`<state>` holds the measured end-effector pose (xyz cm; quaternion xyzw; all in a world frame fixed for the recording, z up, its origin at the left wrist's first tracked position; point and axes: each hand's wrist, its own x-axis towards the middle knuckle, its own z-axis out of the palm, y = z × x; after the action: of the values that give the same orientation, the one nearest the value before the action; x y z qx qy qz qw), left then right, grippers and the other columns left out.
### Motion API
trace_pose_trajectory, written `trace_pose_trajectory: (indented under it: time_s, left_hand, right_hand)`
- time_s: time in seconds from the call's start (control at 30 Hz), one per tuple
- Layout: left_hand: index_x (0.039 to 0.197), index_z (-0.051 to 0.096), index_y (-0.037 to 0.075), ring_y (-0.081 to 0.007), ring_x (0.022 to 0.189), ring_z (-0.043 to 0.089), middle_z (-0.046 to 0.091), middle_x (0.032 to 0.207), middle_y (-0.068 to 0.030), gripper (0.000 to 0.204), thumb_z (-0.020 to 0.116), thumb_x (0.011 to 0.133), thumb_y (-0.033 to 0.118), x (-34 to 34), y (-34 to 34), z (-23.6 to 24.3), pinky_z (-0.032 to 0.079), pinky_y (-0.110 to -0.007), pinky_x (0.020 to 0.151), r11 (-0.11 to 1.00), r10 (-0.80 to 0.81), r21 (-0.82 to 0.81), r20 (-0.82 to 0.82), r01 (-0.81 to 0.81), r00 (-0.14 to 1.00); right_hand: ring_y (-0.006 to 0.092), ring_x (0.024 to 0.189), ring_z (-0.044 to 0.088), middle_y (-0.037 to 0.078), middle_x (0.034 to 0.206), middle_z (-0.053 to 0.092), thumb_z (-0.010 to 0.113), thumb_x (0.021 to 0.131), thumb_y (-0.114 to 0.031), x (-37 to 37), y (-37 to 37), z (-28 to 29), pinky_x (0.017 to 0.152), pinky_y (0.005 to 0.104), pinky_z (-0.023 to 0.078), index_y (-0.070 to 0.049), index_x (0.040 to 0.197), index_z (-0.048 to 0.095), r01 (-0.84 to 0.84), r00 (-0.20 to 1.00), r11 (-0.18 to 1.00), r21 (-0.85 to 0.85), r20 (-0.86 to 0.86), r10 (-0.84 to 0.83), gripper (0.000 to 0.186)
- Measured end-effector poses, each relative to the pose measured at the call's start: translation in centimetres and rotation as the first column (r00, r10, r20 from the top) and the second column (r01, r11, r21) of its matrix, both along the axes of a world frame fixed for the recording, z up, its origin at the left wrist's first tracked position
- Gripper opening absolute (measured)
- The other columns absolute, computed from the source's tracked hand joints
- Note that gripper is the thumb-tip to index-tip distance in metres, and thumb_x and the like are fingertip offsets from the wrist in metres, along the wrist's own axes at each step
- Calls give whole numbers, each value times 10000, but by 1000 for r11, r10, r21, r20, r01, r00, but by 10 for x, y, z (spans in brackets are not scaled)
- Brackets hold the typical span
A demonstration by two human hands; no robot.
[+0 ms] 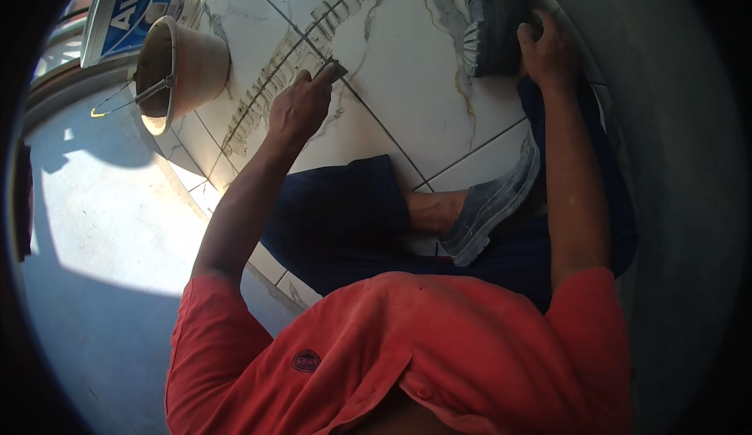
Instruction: The person scoops grout from a bucket using a trowel and applies it into the gaps between floor tiles. They spread the grout along the seams and smooth it with the trowel, working across multiple tile joints.
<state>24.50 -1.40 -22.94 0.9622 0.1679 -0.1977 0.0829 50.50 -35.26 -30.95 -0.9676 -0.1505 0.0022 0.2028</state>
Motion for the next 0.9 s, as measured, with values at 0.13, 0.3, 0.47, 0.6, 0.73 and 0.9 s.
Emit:
trace_pose_trajectory:
  time_s: [0.13, 0.3, 0.47, 0.6, 0.73, 0.9]
  left_hand:
    - [1323, 632, 201, -396, 901, 720, 652, 1066, -203, 338, 462, 1033, 171, 11, 17, -15, 593, -492, 778, 996, -57, 62, 15, 56, 998]
    - [1345, 633, 277, -386, 840, 711, 652, 974, -190, 348, 491, 1033, 217, -24, 41, -4, 572, -489, 748, 995, -71, 56, -113, 78, 991]
    - [1402, 590, 291, -395, 1004, 686, 647, 1076, -178, 376, 470, 1048, 250, 22, 45, 0, 552, -495, 843, 999, 3, 49, -9, -2, 1000]
    - [1345, 620, 266, -383, 977, 703, 657, 1075, -187, 338, 465, 1045, 243, 7, 60, -15, 564, -494, 828, 996, -23, 82, -42, 26, 999]
    - [1356, 625, 285, -393, 983, 702, 657, 1087, -177, 363, 453, 1042, 226, -10, 62, -4, 563, -496, 847, 999, -42, 18, -131, 44, 990]
    - [1385, 612, 310, -393, 979, 704, 657, 1088, -169, 389, 447, 1041, 232, 24, 61, -14, 561, -498, 849, 999, 12, 39, 3, -12, 1000]
  right_hand:
    - [440, 1151, 653, 221, 1229, 699, 621, 952, -439, -1, 2, -5, 985, 515, 522, -131, 1340, 624, -45, 998, 997, 61, 50, 42, 495]
    - [437, 1158, 649, 223, 1247, 691, 611, 955, -441, 1, -2, -2, 981, 516, 522, -138, 1354, 617, -13, 999, 999, 45, 42, 11, 501]
    - [431, 1167, 647, 224, 1261, 686, 605, 959, -434, -1, 1, -1, 985, 514, 522, -135, 1359, 612, -31, 999, 999, 34, 24, 30, 499]
    - [431, 1165, 648, 225, 1259, 686, 598, 964, -435, 0, 2, -3, 985, 514, 521, -130, 1357, 613, -50, 998, 997, 63, 40, 48, 499]
    - [434, 1164, 648, 230, 1260, 685, 589, 969, -431, 0, -2, 4, 991, 512, 517, -107, 1337, 628, -33, 999, 999, 17, 31, 33, 492]
    - [436, 1168, 647, 238, 1266, 681, 586, 971, -424, -1, 3, 3, 998, 510, 514, -94, 1332, 631, -22, 1000, 1000, -20, 21, 23, 491]
